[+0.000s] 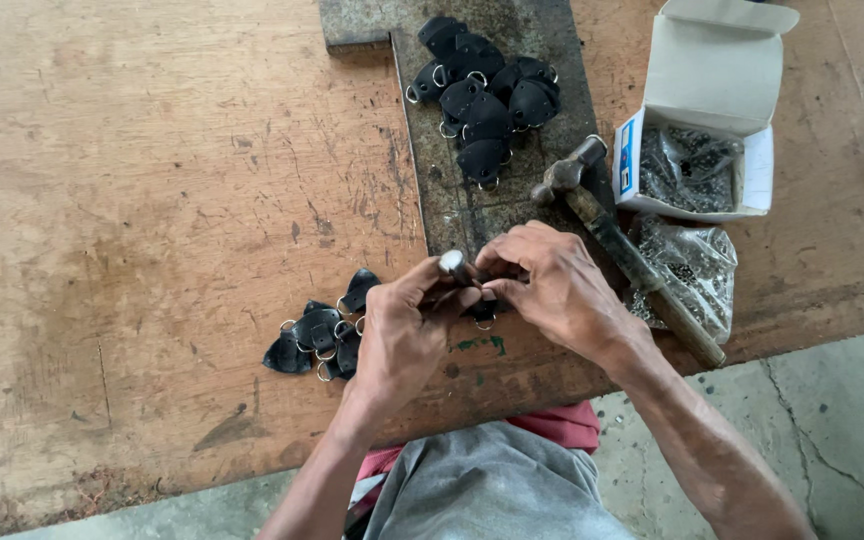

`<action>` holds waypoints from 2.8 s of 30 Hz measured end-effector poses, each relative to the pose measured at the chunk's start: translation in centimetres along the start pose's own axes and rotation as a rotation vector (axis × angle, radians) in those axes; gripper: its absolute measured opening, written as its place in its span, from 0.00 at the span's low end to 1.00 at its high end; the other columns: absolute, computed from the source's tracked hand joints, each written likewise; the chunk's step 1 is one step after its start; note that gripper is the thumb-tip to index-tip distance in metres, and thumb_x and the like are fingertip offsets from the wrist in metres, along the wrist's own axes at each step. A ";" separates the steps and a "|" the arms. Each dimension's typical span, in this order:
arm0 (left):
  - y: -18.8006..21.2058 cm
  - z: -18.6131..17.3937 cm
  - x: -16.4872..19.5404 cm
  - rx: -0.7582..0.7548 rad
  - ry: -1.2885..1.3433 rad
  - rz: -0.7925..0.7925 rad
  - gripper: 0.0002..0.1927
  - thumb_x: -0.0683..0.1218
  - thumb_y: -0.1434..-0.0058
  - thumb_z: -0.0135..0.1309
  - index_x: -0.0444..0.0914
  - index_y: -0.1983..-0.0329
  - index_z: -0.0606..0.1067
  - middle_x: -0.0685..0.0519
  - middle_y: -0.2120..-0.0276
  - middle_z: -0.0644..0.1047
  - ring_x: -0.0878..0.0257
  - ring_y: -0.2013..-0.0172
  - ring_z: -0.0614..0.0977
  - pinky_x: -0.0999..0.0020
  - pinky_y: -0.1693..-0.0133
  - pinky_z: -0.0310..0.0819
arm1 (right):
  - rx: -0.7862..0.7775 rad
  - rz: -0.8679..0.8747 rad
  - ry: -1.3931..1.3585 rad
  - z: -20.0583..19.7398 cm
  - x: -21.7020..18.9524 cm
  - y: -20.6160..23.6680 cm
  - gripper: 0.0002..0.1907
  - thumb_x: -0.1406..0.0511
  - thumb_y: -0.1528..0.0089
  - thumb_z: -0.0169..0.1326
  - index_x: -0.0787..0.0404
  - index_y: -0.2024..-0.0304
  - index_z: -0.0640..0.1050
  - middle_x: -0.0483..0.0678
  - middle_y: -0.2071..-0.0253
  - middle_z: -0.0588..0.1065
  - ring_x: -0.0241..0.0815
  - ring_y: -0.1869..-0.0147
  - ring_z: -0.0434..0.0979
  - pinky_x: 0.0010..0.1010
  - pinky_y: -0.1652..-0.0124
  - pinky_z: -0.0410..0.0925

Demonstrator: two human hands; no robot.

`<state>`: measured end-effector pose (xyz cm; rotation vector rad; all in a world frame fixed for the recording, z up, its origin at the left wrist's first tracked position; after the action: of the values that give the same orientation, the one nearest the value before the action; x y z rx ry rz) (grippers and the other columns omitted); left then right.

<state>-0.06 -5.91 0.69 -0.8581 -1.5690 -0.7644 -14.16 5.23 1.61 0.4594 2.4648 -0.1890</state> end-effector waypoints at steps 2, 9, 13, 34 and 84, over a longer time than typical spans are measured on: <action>0.1 0.3 0.3 0.015 -0.074 0.078 0.07 0.37 0.38 0.60 0.34 0.57 0.79 0.50 0.67 0.85 0.68 0.68 0.86 0.72 0.67 0.81 | -0.061 0.102 0.029 -0.2 0.7 0.3 0.10 0.63 0.40 0.61 0.59 0.57 0.82 0.47 0.62 0.81 0.43 0.57 0.78 0.37 0.55 0.72; 1.0 1.3 0.0 0.067 -0.148 0.262 0.13 0.37 0.37 0.58 0.33 0.49 0.78 0.46 0.62 0.84 0.61 0.64 0.87 0.67 0.65 0.83 | 0.233 0.245 0.449 -4.3 3.7 2.5 0.23 0.57 0.40 0.62 0.67 0.50 0.75 0.58 0.58 0.74 0.53 0.55 0.75 0.44 0.61 0.70; 1.8 1.8 -0.4 0.070 -0.353 0.394 0.15 0.37 0.39 0.58 0.32 0.48 0.76 0.43 0.58 0.82 0.48 0.61 0.84 0.59 0.60 0.80 | 0.218 0.219 0.510 -3.5 5.5 2.7 0.26 0.55 0.38 0.62 0.68 0.48 0.73 0.58 0.56 0.73 0.54 0.54 0.75 0.45 0.59 0.71; 1.9 3.4 -1.6 0.159 -0.399 0.502 0.10 0.42 0.35 0.56 0.36 0.51 0.72 0.46 0.62 0.78 0.49 0.61 0.82 0.57 0.65 0.77 | 0.333 -0.119 -0.386 -13.0 -2.0 13.5 0.20 0.55 0.33 0.44 0.61 0.47 0.74 0.44 0.73 0.76 0.33 0.76 0.73 0.25 0.78 0.73; 0.9 -6.3 -1.5 0.197 -0.459 -0.101 0.15 0.39 0.44 0.63 0.35 0.62 0.67 0.45 0.69 0.75 0.49 0.68 0.78 0.56 0.65 0.74 | 0.365 -0.405 0.051 -0.8 0.2 7.0 0.09 0.73 0.46 0.65 0.58 0.67 0.78 0.43 0.64 0.77 0.38 0.58 0.78 0.27 0.59 0.76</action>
<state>4.06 -10.93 0.18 -0.8510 -2.0690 -0.4897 -12.17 12.00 1.93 0.1048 2.5544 -0.8106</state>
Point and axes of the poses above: each hand's wrist, its own y-axis away from the middle knuckle, its own z-axis out of the palm, x = y × z, the point moved 3 cm from there along -y, towards the middle knuckle
